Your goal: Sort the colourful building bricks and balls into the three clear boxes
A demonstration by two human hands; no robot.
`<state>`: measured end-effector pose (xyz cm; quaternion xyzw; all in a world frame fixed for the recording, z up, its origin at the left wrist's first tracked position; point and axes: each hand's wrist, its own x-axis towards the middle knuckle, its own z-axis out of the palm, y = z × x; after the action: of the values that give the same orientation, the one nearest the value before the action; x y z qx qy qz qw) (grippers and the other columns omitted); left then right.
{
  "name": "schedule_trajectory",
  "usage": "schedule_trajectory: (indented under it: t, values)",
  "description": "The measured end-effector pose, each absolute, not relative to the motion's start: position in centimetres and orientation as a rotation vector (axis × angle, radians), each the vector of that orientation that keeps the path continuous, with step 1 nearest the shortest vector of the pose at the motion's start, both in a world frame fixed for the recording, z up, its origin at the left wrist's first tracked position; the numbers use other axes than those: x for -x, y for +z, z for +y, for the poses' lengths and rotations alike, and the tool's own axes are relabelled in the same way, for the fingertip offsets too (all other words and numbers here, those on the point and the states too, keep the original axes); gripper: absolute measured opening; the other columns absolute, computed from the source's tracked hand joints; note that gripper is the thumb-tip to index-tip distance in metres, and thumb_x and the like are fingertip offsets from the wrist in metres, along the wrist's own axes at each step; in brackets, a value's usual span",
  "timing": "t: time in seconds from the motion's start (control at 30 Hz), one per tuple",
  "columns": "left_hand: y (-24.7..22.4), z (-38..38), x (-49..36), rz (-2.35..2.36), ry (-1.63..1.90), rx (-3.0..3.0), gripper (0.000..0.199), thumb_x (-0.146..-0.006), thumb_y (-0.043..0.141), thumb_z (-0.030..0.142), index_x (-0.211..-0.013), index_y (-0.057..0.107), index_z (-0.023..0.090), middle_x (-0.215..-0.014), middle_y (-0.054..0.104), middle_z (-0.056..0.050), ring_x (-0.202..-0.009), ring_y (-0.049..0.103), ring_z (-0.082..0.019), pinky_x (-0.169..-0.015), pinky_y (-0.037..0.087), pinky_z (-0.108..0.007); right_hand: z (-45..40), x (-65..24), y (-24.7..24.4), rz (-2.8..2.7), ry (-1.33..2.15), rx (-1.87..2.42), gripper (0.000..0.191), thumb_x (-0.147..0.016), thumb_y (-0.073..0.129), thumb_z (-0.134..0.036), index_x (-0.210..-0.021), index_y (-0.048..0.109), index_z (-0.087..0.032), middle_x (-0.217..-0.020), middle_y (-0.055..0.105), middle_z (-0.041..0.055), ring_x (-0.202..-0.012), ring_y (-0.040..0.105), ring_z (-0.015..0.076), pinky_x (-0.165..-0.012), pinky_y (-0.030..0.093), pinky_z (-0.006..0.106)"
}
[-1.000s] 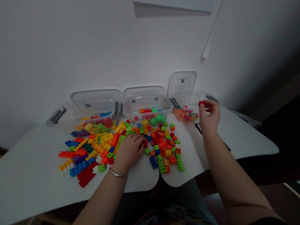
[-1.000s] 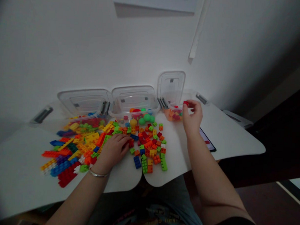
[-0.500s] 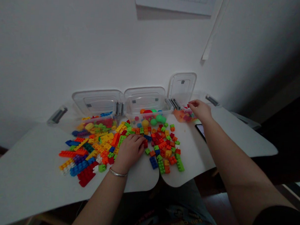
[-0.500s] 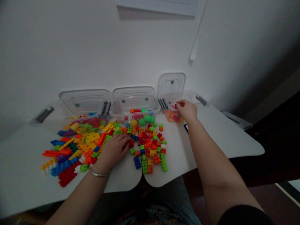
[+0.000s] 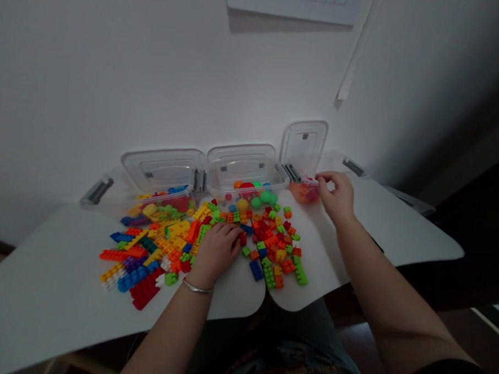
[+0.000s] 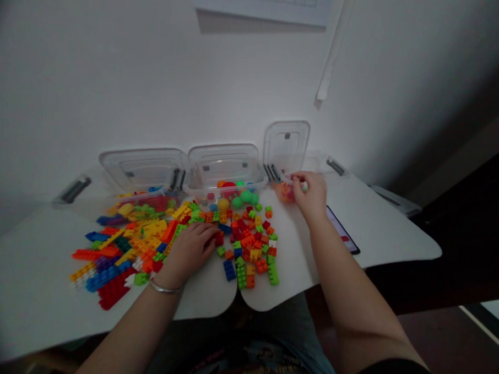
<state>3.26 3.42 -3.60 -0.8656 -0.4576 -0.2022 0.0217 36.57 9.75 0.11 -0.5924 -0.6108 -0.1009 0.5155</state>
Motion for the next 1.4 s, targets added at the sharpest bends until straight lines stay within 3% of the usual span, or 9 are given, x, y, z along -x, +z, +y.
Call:
schedule_trajectory:
  t: [0.1,0.37,0.57,0.97,1.13,1.4]
  values:
    - [-3.7,3.4,-3.3,-1.428,-0.606,2.679,0.025,-0.089,0.051,0.02,-0.108,0.068,0.02,-0.109,0.069,-0.007,-0.101,0.059,-0.025,-0.091,0.05,-0.042,8.4,-34.7,-2.6,-1.671,-0.067,1.319,0.021,-0.086,0.051,-0.028,-0.091,0.07,-0.022,-0.094,0.073,0.0063,-0.087,0.066,0.0214,-0.082,0.05,0.037]
    - [-3.7,3.5,-3.3,-1.416,-0.593,2.686,0.026,-0.088,0.052,0.019,-0.109,0.068,0.021,-0.11,0.069,-0.006,-0.102,0.059,-0.025,-0.092,0.05,-0.042,8.5,-32.5,-7.8,-1.989,-0.041,1.38,0.033,-0.082,0.05,-0.011,-0.103,0.073,-0.023,-0.118,0.07,0.0069,-0.109,0.063,0.0257,-0.097,0.046,0.047]
    - [-3.5,3.4,-3.3,-1.437,-0.601,2.685,0.025,-0.088,0.053,0.019,-0.108,0.068,0.02,-0.11,0.069,-0.007,-0.103,0.059,-0.025,-0.093,0.05,-0.043,8.8,-33.2,-9.0,-1.974,0.058,1.417,0.048,-0.074,0.043,0.002,-0.101,0.074,-0.021,-0.116,0.07,0.0077,-0.109,0.062,0.0213,-0.1,0.047,0.041]
    - [-3.4,3.3,-3.2,-1.437,-0.61,2.693,0.025,-0.089,0.053,0.02,-0.109,0.068,0.019,-0.111,0.069,-0.007,-0.104,0.059,-0.025,-0.092,0.051,-0.043,7.7,-33.3,-8.2,-1.952,-0.068,1.641,0.039,-0.075,0.054,-0.009,-0.109,0.071,-0.014,-0.105,0.071,0.0122,-0.099,0.06,0.0267,-0.095,0.046,0.041]
    - [-3.5,3.4,-3.2,-1.43,-0.597,2.691,0.025,-0.088,0.053,0.02,-0.109,0.068,0.019,-0.111,0.069,-0.007,-0.104,0.059,-0.025,-0.093,0.05,-0.043,7.9,-33.4,-8.5,-1.925,-0.059,1.616,0.045,-0.072,0.051,-0.003,-0.111,0.07,-0.012,-0.106,0.071,0.0124,-0.102,0.059,0.0254,-0.098,0.044,0.04]
    - [-3.5,3.5,-3.2,-1.438,-0.598,2.682,0.027,-0.088,0.053,0.02,-0.109,0.068,0.019,-0.111,0.069,-0.008,-0.104,0.059,-0.026,-0.091,0.051,-0.043,8.0,-33.5,-8.8,-1.873,-0.006,1.586,0.037,-0.074,0.051,-0.008,-0.106,0.069,-0.016,-0.103,0.071,0.0106,-0.099,0.061,0.0236,-0.096,0.046,0.041]
